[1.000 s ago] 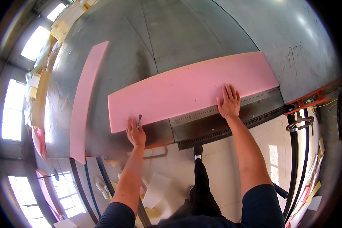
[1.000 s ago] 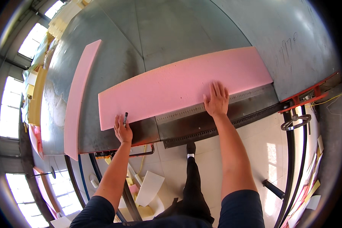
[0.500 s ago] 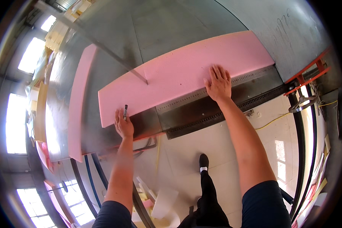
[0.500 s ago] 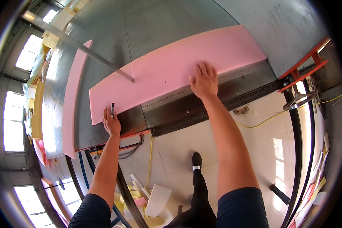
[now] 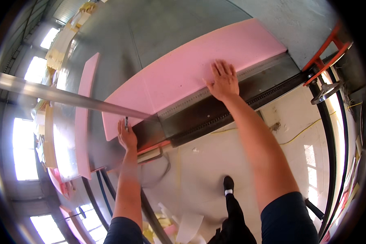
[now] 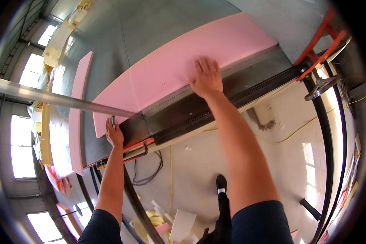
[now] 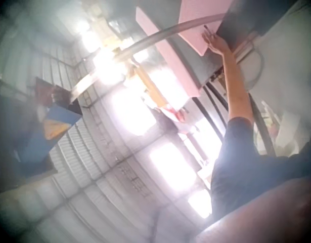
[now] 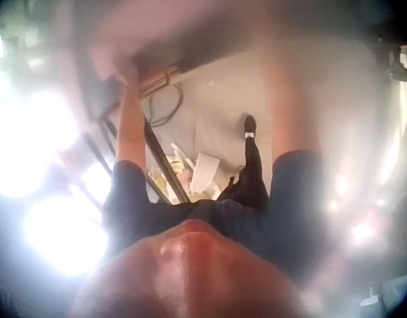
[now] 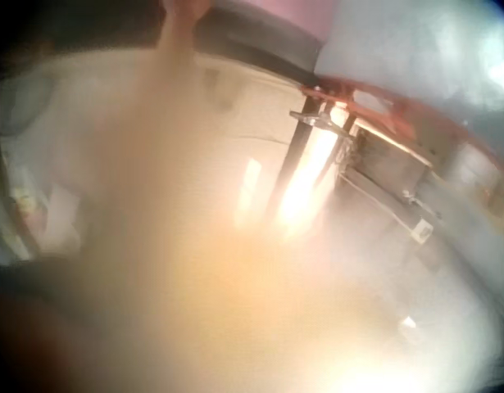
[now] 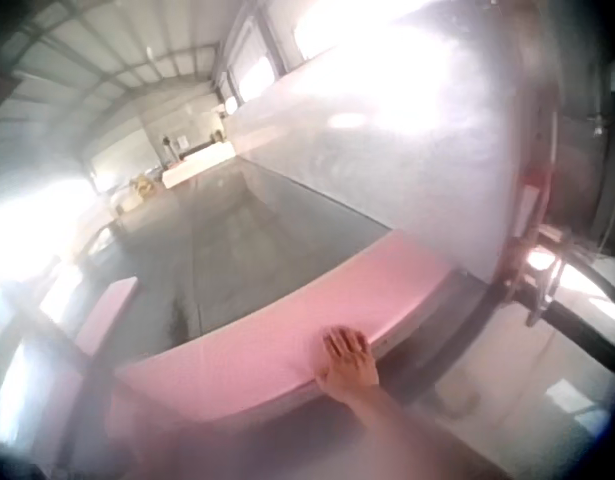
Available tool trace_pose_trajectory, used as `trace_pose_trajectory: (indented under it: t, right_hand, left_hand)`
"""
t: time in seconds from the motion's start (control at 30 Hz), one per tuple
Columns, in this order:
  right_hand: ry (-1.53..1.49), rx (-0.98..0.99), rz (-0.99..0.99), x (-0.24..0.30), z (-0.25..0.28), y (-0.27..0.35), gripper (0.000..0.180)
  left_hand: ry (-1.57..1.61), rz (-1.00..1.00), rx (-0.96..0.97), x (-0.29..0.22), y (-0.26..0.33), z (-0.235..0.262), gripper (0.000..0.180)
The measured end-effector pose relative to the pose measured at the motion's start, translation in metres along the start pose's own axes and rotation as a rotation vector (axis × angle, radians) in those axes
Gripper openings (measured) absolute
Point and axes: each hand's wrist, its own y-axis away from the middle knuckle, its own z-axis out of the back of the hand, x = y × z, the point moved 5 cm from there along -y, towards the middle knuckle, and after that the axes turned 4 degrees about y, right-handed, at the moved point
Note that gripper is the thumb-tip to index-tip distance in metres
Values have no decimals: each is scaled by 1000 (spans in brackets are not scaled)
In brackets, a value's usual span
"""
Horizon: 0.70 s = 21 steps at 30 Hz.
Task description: The person gathers pink foam sheets from the floor, places them on a cutting table, and uses a straightedge and marker to measure and mark cut lines. The person then uses a manual guillotine-style cutter to slice the foam into smaller rectangular pieces, repeating the process for multiple sheets.
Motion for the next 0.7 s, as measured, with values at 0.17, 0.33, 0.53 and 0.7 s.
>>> trace_pose_trajectory:
  t: [0.17, 0.33, 0.53, 0.7]
  right_hand:
    - [0, 83, 22, 1, 8, -2, 64]
    - [12, 114, 22, 1, 8, -12, 65]
    - [28, 190, 20, 4, 12, -24, 67]
    - [5, 239, 18, 3, 10, -32, 67]
  left_hand:
    - [-15, -96, -30, -5, 2, 9, 36]
    - [-34, -80, 2, -12, -3, 14, 35]
    - [-50, -67, 65, -12, -9, 16, 39]
    - [-49, -24, 87, -24, -16, 27, 41]
